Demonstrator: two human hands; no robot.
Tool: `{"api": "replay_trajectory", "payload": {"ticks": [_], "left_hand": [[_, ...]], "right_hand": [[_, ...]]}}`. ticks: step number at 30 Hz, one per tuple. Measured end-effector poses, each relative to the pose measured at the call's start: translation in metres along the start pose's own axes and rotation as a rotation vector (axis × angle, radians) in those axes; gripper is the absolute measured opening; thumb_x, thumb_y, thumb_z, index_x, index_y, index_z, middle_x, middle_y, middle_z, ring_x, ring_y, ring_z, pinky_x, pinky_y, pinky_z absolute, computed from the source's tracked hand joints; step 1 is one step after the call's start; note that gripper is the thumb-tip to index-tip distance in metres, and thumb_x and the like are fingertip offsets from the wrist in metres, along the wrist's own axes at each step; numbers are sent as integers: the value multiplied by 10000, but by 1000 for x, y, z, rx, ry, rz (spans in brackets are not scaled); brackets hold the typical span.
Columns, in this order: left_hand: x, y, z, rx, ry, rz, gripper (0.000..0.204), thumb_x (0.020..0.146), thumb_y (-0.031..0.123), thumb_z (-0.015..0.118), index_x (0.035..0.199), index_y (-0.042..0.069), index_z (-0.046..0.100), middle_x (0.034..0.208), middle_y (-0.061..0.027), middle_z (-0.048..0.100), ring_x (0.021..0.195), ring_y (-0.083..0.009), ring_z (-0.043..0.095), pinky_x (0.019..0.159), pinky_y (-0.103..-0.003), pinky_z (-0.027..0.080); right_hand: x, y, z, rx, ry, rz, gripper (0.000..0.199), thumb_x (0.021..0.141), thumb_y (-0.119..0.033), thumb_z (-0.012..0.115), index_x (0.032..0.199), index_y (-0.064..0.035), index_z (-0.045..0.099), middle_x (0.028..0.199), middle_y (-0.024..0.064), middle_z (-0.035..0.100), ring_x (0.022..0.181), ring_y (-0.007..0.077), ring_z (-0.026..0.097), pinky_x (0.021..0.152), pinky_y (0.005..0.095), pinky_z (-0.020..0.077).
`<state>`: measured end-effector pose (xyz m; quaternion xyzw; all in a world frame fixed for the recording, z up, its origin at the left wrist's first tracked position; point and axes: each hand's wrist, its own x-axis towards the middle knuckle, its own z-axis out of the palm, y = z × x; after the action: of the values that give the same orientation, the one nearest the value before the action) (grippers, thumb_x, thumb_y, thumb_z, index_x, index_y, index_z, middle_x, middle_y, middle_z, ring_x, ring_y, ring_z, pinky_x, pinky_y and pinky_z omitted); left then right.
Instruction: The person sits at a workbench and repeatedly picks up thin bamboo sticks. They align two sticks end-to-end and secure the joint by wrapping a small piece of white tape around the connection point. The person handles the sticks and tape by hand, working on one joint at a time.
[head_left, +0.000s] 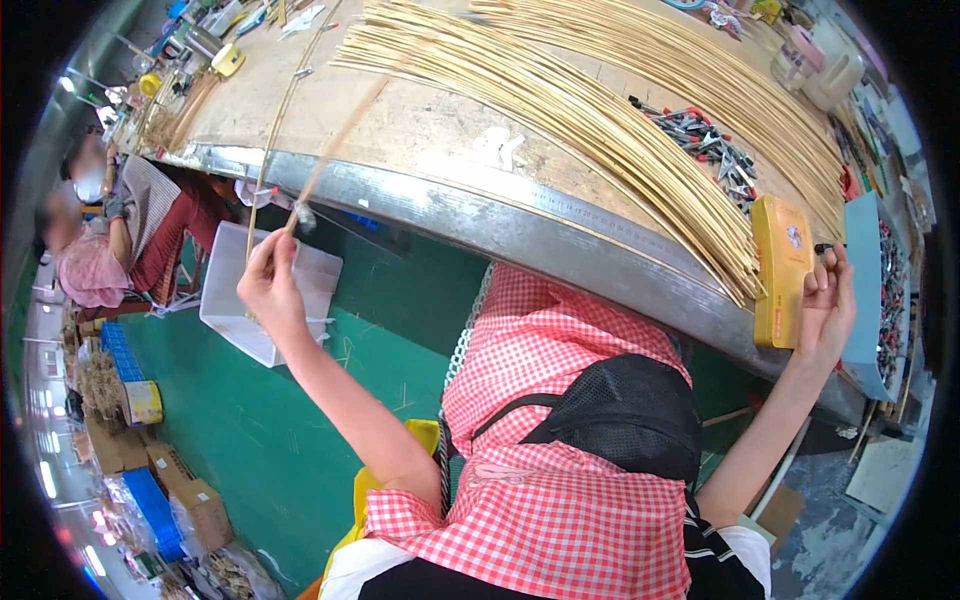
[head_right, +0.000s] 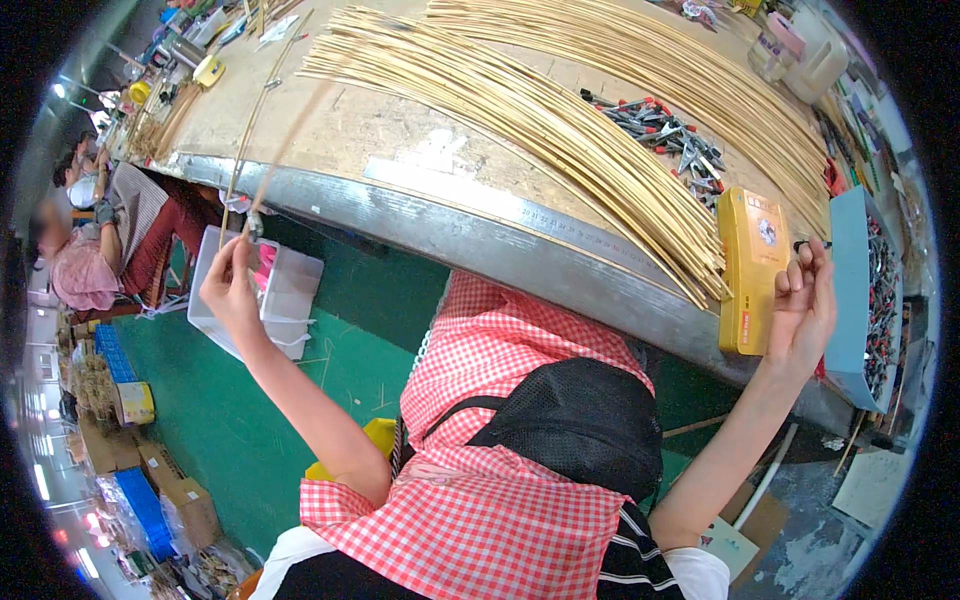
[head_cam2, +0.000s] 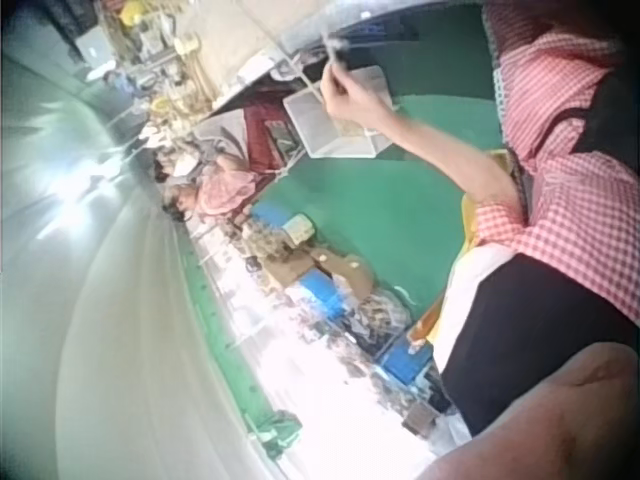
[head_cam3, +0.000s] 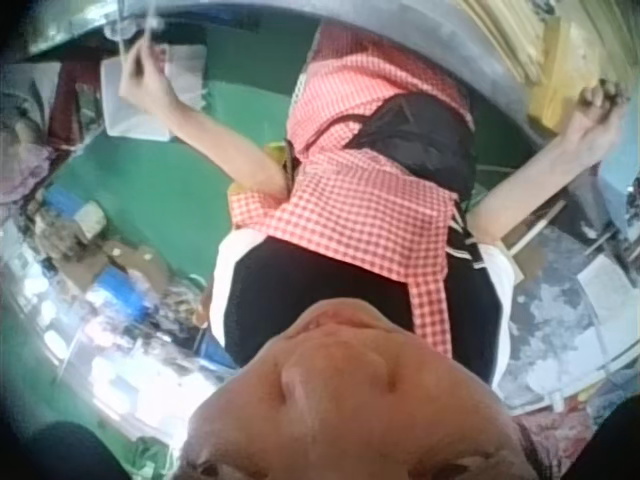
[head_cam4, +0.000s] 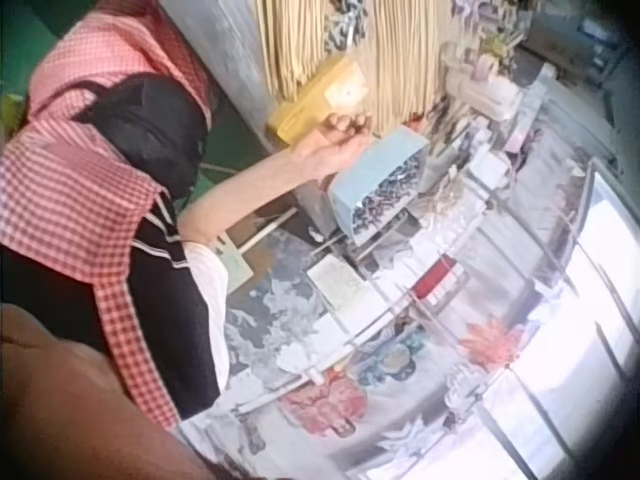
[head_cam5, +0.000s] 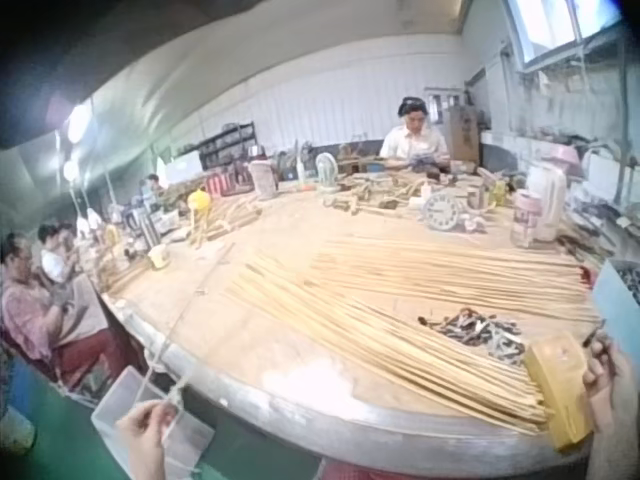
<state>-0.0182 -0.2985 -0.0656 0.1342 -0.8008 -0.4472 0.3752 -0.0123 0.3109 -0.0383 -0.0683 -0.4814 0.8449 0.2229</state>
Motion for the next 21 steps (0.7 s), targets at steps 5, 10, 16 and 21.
{"api": "replay_trajectory", "payload": {"ticks": [5, 10, 16, 21], "left_hand": [[34, -52, -42, 479, 208, 169, 164, 874, 76, 627, 991, -16, 695, 852, -115, 701, 754, -179, 666, 678, -283, 498], [88, -92, -55, 815, 204, 153, 194, 866, 140, 625, 1028, 75, 710, 917, -147, 706, 828, -269, 694, 746, -359, 525], [119, -131, -46, 781, 38, 112, 258, 858, 127, 609, 1103, 93, 685, 1029, -125, 693, 933, -276, 668, 831, -376, 500], [83, -66, -29, 628, 57, 290, 288, 878, 89, 594, 1152, 9, 630, 1122, -140, 648, 1024, -291, 615, 897, -371, 458]], "right_hand": [[1, 10, 10, -55, 23, -24, 299, 984, -168, 499, 1174, 62, 517, 950, 63, 530, 688, 95, 442, 617, 228, 402], [-4, 23, 31, -93, 100, 14, 239, 968, -156, 529, 1095, 40, 582, 877, 32, 562, 638, 80, 466, 558, 222, 397], [18, 32, 55, -424, 15, 10, 202, 954, -122, 544, 1063, 25, 630, 817, 18, 585, 621, 54, 507, 520, 187, 380], [102, 43, 57, -1442, -256, -358, 192, 861, -87, 583, 1015, -8, 666, 803, 153, 644, 718, 296, 624, 652, 376, 485]]}}
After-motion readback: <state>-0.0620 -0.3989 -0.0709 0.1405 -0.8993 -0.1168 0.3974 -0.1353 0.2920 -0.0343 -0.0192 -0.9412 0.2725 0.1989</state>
